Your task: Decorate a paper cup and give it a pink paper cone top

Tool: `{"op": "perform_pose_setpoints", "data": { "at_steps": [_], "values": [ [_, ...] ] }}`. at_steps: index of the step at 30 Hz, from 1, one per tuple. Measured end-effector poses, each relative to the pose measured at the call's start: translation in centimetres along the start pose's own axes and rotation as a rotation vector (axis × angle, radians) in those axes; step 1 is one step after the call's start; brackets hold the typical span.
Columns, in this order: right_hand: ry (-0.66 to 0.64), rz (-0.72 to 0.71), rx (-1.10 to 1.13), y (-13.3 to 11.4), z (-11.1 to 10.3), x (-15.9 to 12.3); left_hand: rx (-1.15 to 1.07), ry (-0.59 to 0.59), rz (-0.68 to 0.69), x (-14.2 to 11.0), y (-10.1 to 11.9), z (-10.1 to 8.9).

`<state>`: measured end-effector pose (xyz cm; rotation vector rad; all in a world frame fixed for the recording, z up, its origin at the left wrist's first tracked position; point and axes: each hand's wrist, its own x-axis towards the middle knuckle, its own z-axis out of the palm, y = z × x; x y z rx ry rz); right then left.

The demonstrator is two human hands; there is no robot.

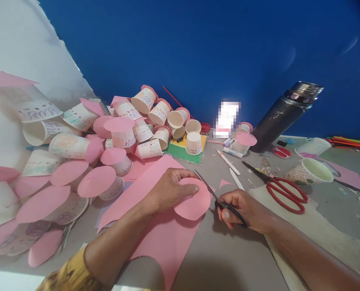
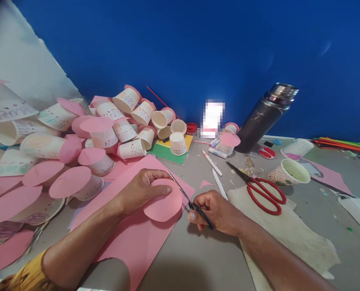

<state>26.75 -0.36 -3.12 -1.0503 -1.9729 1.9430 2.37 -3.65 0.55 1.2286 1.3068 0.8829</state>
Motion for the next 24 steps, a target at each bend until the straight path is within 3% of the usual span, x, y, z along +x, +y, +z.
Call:
{"op": "perform_pose_setpoints", "data": {
  "at_steps": [12,18,24],
  "values": [
    [0.009,0.025,0.03,0.2,-0.2,0.2,0.028,-0.036,0.043,0.0,0.4,-0.4],
    [0.179,-0.056,0.176,-0.8,0.2,0.5,0.135,-0.004,-0.009,0.0,0.0,0.2],
    [0.326,-0.083,0.185,-1.6,1.7,0.6,0.127,-0.038,0.065,-0.3,-0.5,1.9]
  ]
}}
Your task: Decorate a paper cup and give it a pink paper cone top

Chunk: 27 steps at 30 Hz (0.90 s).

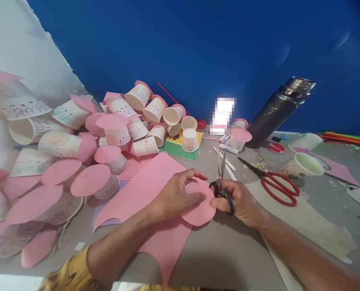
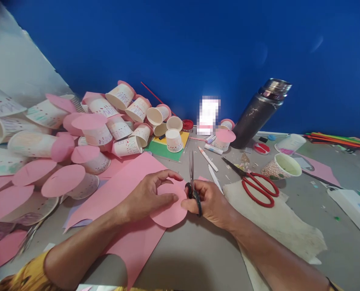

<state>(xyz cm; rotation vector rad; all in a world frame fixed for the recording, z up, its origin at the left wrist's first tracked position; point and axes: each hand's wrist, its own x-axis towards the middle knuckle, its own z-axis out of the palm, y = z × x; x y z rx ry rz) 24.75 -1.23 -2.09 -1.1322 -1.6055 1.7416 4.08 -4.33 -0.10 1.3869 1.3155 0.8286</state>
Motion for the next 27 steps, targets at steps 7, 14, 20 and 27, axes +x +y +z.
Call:
{"op": "perform_pose_setpoints", "data": {
  "at_steps": [7,14,20,27],
  "values": [
    [0.354,-0.085,0.022,0.5,0.5,0.3,-0.439,0.013,-0.054,0.5,-0.7,0.8],
    [0.216,-0.051,0.063,0.7,0.4,0.4,-0.616,0.043,-0.122,0.6,-1.5,0.8],
    [0.204,-0.039,0.022,0.2,0.6,0.3,-0.612,-0.003,-0.126,0.5,-1.5,1.0],
    [-0.076,-0.002,-0.058,-0.3,-0.1,0.1,-0.731,0.085,-0.12,0.6,-1.5,0.9]
  ]
}}
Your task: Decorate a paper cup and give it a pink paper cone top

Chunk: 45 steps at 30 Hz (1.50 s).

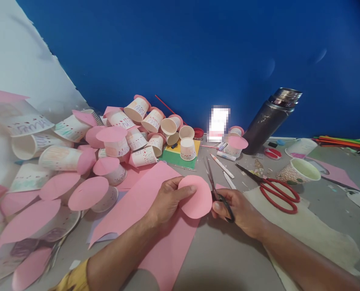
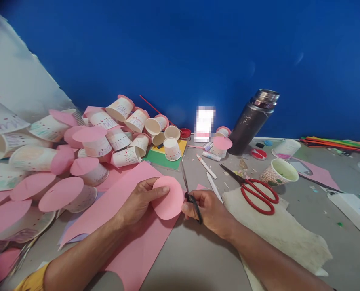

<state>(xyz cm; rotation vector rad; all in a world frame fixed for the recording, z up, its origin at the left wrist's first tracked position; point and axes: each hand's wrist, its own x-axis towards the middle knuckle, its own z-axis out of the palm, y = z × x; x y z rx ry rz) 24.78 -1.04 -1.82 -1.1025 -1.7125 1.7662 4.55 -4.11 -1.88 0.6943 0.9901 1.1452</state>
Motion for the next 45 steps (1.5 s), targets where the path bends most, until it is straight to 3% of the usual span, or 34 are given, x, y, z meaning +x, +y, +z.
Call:
{"op": "perform_pose_setpoints", "data": {
  "at_steps": [4,10,36,45],
  "values": [
    [-0.202,-0.018,-0.028,0.4,-1.4,-0.2,0.025,0.007,-0.01,-0.2,1.2,-0.2],
    [-0.268,-0.005,-0.041,0.2,-1.8,-0.4,0.157,-0.052,-0.017,-0.4,2.5,-0.6],
    [-0.22,0.048,-0.065,0.8,-2.1,-0.4,0.201,-0.047,-0.04,-0.4,2.7,-0.6],
    [-0.219,-0.018,-0.021,0.5,-1.5,-0.3,0.003,0.017,-0.01,-0.3,2.1,-0.4]
  ]
}}
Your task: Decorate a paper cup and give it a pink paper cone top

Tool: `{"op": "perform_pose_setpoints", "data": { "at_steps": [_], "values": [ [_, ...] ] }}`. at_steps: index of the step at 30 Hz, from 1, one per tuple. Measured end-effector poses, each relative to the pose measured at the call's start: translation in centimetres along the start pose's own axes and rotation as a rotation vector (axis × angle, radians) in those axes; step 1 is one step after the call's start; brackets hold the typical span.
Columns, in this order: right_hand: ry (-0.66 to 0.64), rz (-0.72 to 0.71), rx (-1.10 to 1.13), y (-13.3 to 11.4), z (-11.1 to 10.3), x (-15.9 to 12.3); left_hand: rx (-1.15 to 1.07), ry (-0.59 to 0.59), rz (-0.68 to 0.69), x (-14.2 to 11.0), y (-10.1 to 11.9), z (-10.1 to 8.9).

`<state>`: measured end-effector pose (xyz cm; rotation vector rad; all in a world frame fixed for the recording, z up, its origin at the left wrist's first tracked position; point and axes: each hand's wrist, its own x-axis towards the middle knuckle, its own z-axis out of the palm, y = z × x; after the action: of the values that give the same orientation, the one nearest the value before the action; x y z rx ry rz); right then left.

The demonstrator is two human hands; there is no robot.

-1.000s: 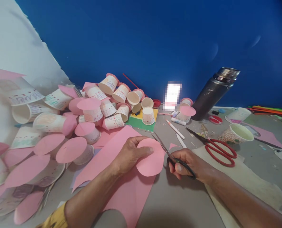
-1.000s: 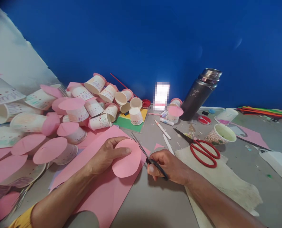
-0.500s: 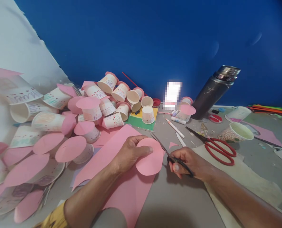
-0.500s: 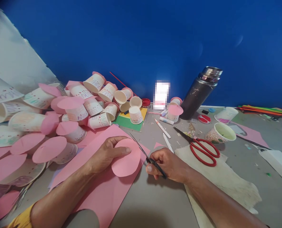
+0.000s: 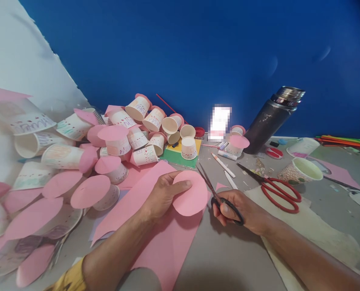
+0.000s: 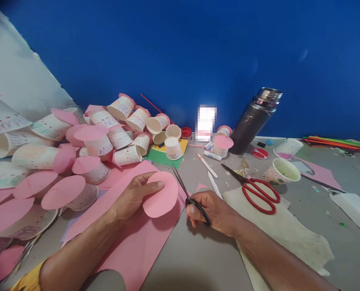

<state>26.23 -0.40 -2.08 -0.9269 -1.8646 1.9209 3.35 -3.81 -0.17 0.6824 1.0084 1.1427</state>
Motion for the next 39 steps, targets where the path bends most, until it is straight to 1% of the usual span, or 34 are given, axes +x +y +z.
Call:
{"op": "perform_pose_setpoints", "data": {
  "at_steps": [7,14,20,31,39],
  "values": [
    [0.007,-0.016,-0.025,-0.26,0.18,-0.04,0.118,0.06,0.094,0.13,-0.01,-0.19],
    [0.016,-0.02,-0.025,0.03,0.14,0.06,0.182,0.071,0.107,0.13,-0.09,-0.21],
    [0.012,0.014,-0.021,0.48,-0.01,0.05,0.177,0.065,0.102,0.05,-0.03,-0.13],
    [-0.001,-0.027,0.005,0.23,0.09,0.19,0.176,0.064,0.115,0.13,-0.17,-0.22],
    [0.017,0.016,-0.004,0.51,-0.01,0.19,0.154,0.056,0.116,0.03,-0.14,-0.13]
  ]
}}
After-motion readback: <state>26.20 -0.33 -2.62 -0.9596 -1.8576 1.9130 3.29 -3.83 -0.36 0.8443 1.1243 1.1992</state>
